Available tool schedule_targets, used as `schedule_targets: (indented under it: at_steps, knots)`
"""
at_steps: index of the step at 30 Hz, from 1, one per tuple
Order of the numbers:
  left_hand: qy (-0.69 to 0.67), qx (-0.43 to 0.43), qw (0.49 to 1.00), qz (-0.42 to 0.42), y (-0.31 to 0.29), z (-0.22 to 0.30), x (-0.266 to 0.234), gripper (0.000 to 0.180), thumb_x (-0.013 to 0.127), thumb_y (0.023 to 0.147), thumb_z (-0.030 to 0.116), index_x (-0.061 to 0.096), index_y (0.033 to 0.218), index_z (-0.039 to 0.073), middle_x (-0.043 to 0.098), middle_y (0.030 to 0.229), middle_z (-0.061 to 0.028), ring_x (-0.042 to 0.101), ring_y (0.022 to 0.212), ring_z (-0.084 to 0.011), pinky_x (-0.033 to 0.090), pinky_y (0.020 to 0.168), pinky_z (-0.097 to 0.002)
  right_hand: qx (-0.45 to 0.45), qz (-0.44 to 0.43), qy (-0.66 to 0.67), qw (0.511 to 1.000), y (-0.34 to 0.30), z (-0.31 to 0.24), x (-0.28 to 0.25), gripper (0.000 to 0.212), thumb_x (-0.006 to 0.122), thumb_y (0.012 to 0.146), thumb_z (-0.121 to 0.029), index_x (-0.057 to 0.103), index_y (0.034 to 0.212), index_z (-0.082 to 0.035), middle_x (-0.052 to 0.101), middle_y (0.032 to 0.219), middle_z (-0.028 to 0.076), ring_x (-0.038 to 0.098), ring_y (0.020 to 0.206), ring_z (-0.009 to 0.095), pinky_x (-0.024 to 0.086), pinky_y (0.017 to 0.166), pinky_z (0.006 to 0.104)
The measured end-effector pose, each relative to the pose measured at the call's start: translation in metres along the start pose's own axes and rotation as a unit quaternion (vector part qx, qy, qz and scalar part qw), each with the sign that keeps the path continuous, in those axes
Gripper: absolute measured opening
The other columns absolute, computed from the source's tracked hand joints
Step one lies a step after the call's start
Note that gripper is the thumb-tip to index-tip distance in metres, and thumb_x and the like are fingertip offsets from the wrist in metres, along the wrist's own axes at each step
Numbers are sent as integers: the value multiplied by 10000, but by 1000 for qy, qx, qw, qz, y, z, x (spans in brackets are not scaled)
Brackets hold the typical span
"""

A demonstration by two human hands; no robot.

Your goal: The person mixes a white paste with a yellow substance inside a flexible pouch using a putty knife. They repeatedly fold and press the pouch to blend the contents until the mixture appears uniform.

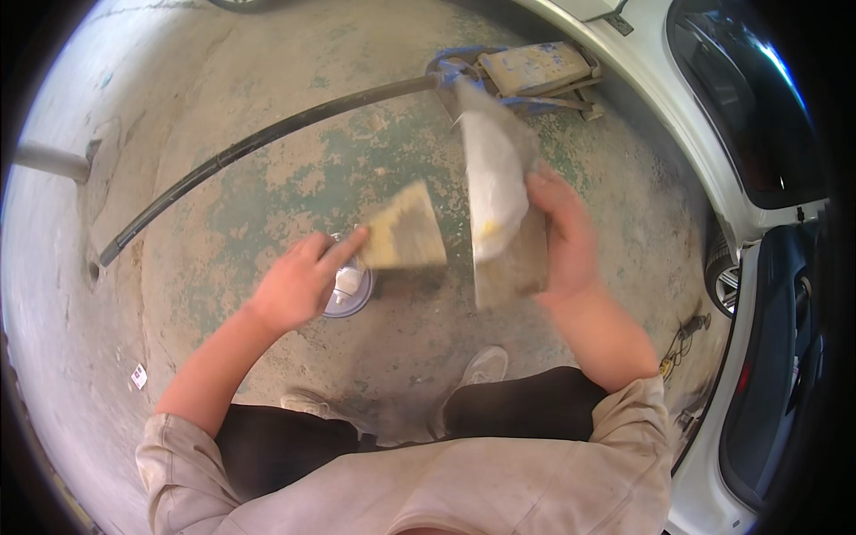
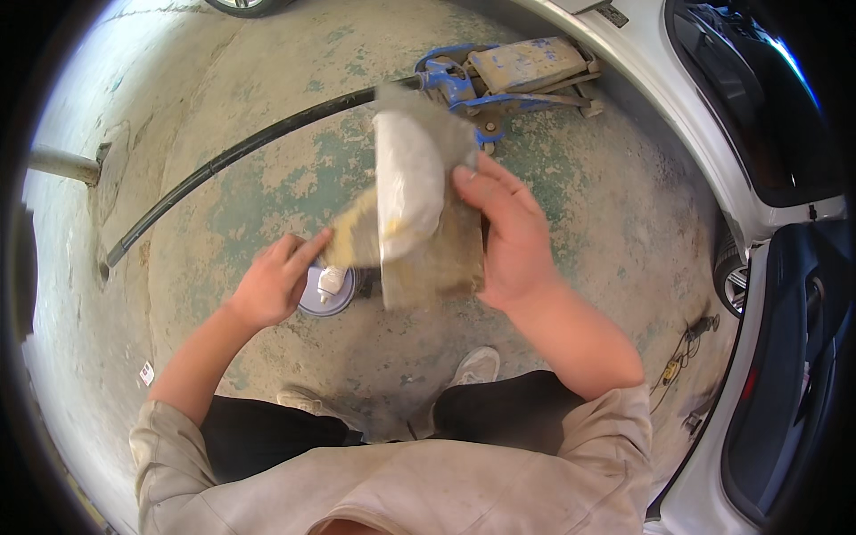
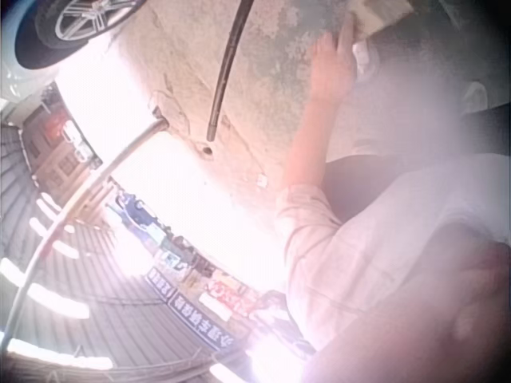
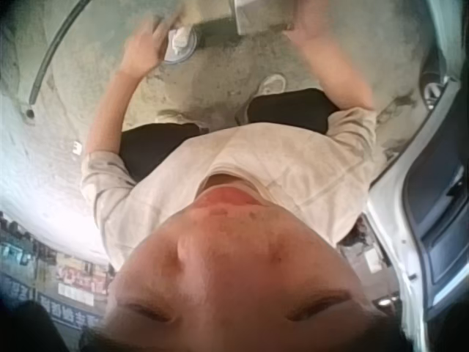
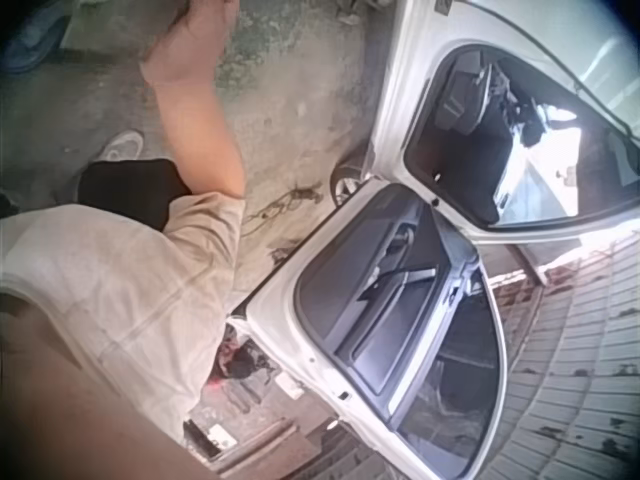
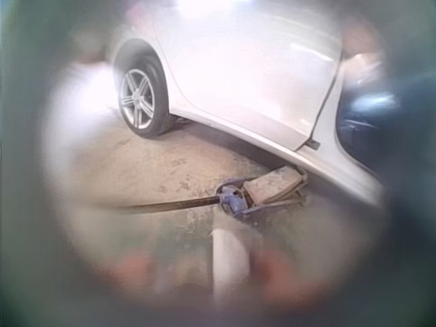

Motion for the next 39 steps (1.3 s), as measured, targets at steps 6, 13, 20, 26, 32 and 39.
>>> schedule_targets:
  at_steps: [6, 13, 20, 26, 32, 39]
  knots:
    - [-677, -165, 715, -60, -1, 15, -7, 286, 426, 1041, 238, 443, 1231, 25, 582, 900, -79, 612, 730, -164, 475, 642, -286, -133, 163, -143, 967, 11, -29, -35, 309, 496, 1015, -201, 530, 1269, -29, 653, 1122, 59, 663, 1009, 149, 572, 856, 293]
    - [-709, -194, 653, -184, -4, 36, -17, 335, 431, 1047, 296, 446, 1259, 37, 575, 818, -85, 584, 605, -156, 459, 536, -266, -203, 125, -360, 902, 6, -21, -18, 259, 584, 976, -125, 578, 1213, -18, 663, 1075, 36, 667, 922, 172, 558, 783, 321]
    - [-684, -184, 688, -155, -6, 31, -15, 360, 452, 1041, 315, 455, 1256, 26, 537, 754, -81, 504, 531, -135, 404, 504, -257, -302, -59, -681, 664, -5, -12, 23, 187, 652, 907, -75, 669, 1072, 11, 676, 770, 107, 610, 583, 181, 476, 556, 290]
    - [-667, -194, 705, -142, -11, 29, -13, 324, 442, 1045, 292, 461, 1225, 24, 520, 764, -55, 499, 552, -123, 410, 519, -254, -304, -196, -730, 580, 0, -12, 35, 450, 627, 859, -30, 598, 1309, -31, 693, 838, 130, 630, 618, 269, 500, 560, 342]
    - [-634, -180, 741, -129, -11, 23, -14, 267, 426, 1049, 247, 480, 1176, 19, 516, 783, -42, 496, 580, -110, 421, 540, -259, -197, -198, -759, 589, -1, -16, 33, 367, 635, 861, -57, 648, 1222, 9, 625, 705, 121, 576, 566, 292, 451, 517, 361]
    - [-651, -186, 724, -127, -13, 22, -1, 335, 483, 1027, 308, 475, 1199, 21, 524, 749, -58, 491, 530, -121, 397, 500, -262, -56, -172, -795, 578, 8, 0, 3, 325, 608, 875, -64, 639, 1198, -38, 596, 703, 161, 597, 620, 330, 450, 557, 389]
Point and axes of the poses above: each hand's wrist, its own y-axis towards the middle knuckle, its own x-axis out of the palm, z = x × y, the point moved 4 cm from there along y, towards the middle knuckle
